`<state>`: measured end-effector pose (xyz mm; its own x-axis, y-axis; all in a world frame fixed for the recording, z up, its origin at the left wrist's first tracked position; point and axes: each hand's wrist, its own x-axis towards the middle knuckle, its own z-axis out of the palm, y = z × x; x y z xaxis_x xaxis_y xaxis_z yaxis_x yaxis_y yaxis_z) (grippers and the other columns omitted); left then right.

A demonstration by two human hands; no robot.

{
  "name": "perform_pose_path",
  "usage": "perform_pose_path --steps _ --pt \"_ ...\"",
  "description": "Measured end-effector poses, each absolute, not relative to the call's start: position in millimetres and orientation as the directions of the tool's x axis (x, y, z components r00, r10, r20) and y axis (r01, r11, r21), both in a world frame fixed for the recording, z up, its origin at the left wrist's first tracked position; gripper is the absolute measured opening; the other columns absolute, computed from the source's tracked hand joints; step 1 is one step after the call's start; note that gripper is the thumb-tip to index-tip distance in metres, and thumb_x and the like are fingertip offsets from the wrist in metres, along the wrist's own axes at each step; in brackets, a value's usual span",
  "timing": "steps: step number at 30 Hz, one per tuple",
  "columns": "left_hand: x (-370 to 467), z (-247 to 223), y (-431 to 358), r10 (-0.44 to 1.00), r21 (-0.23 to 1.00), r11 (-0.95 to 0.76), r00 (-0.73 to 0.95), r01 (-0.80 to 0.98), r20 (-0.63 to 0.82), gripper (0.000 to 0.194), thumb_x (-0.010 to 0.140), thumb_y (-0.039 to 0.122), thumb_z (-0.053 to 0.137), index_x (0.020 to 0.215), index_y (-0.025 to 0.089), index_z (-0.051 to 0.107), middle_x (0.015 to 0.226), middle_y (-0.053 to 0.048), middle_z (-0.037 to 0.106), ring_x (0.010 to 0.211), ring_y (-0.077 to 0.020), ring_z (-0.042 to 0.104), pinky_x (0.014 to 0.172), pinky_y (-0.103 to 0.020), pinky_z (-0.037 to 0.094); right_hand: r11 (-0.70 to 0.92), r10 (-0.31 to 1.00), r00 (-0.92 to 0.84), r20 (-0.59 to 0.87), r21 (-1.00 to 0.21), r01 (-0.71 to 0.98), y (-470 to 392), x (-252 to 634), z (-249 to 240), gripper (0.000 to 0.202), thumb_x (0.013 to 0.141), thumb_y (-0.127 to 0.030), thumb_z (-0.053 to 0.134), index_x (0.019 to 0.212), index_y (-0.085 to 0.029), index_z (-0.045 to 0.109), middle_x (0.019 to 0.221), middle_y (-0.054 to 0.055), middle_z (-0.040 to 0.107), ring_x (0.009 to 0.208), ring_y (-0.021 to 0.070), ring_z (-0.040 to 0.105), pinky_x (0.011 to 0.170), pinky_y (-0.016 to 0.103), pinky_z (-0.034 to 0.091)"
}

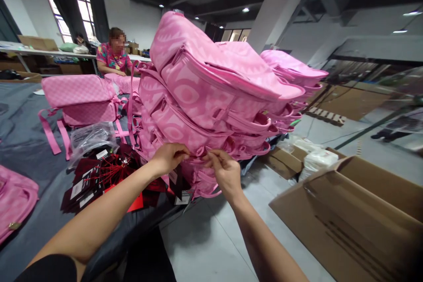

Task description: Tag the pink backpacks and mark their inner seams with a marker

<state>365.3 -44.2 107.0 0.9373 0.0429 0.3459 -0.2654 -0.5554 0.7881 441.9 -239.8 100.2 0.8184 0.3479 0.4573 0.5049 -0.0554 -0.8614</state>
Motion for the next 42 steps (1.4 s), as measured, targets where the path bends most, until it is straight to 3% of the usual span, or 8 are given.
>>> perform_pose_path --steps 6,10,16,23,26,29,32,42 --pt "354 115 -37 -0.24 0.978 -0.047 0.953 -0.203 0.186 0.053 0.076 0.029 0.073 0.123 0.017 0.051 0.085 0.0 0.061 0.077 -0.0115 0.058 0.071 -0.023 0.047 0.126 0.202 0.894 0.4 -0.916 0.382 -244 436 118 0.032 0.077 -0.047 0.07 0.083 -0.018 0.059 0.08 0.007 0.075 0.052 0.0143 0.063 0.052 0.026 0.048" --pt "346 103 -41 -0.026 0.96 0.028 0.96 -0.278 0.278 0.05 0.07 0.03 0.079 0.112 0.017 0.055 0.09 -0.002 0.06 0.079 -0.0111 0.058 0.07 -0.022 0.048 0.168 0.231 0.869 0.437 -0.898 0.407 -238 433 122 0.031 0.079 -0.047 0.069 0.084 -0.019 0.056 0.095 0.01 0.076 0.055 0.0152 0.066 0.052 0.028 0.049" --pt "359 88 -55 0.346 0.896 -0.107 0.828 -0.432 0.441 0.022 0.079 0.036 0.07 0.085 0.015 0.068 0.08 -0.004 0.066 0.075 -0.0146 0.061 0.071 -0.028 0.05 0.21 0.382 0.784 0.489 -0.872 0.441 -234 437 125 0.025 0.081 -0.044 0.065 0.084 -0.02 0.062 0.083 0.007 0.075 0.055 0.0154 0.066 0.048 0.026 0.044" --pt "346 113 -67 0.118 0.448 -0.767 0.585 -0.459 0.802 0.021 0.088 0.024 0.059 0.099 0.03 0.076 0.112 -0.005 0.071 0.108 -0.0243 0.056 0.099 -0.045 0.038 0.161 0.585 0.746 0.319 -0.947 0.279 -239 445 132 0.036 0.079 -0.053 0.065 0.084 -0.018 0.067 0.071 0.004 0.068 0.052 0.012 0.059 0.044 0.022 0.038" --pt "349 120 -75 0.14 0.628 -0.581 0.696 -0.518 0.704 0.02 0.088 0.027 0.058 0.096 0.023 0.076 0.099 -0.006 0.075 0.091 -0.0203 0.064 0.087 -0.037 0.047 0.13 0.665 0.715 0.217 -0.976 0.175 -242 448 134 0.037 0.076 -0.054 0.068 0.084 -0.018 0.069 0.073 0.004 0.067 0.06 0.0127 0.059 0.051 0.023 0.044" --pt "361 120 -78 0.236 0.898 -0.102 0.866 -0.428 0.44 0.024 0.08 0.036 0.067 0.093 0.016 0.073 0.085 -0.007 0.075 0.073 -0.0161 0.066 0.068 -0.028 0.05 0.079 0.703 0.698 0.136 -0.99 0.113 -244 452 139 0.039 0.071 -0.055 0.072 0.083 -0.018 0.071 0.075 0.005 0.066 0.064 0.0141 0.058 0.059 0.026 0.047" --pt "370 119 -74 0.208 0.937 0.131 0.933 -0.324 0.293 0.033 0.074 0.044 0.071 0.087 0.014 0.07 0.073 -0.004 0.071 0.058 -0.0111 0.059 0.055 -0.022 0.044 -0.015 0.741 0.667 0.077 -0.991 0.131 -245 455 146 0.036 0.07 -0.051 0.072 0.078 -0.017 0.073 0.067 0.003 0.063 0.061 0.0129 0.055 0.06 0.026 0.045" --pt "362 115 -61 0.112 0.902 -0.236 0.912 -0.361 0.395 0.019 0.084 0.029 0.061 0.088 0.015 0.073 0.083 -0.004 0.073 0.078 -0.0146 0.066 0.073 -0.024 0.049 -0.206 0.741 0.651 0.164 -0.867 0.454 -237 443 164 0.018 0.076 -0.036 0.062 0.075 -0.018 0.064 0.068 -0.001 0.062 0.061 0.0119 0.054 0.057 0.023 0.043"
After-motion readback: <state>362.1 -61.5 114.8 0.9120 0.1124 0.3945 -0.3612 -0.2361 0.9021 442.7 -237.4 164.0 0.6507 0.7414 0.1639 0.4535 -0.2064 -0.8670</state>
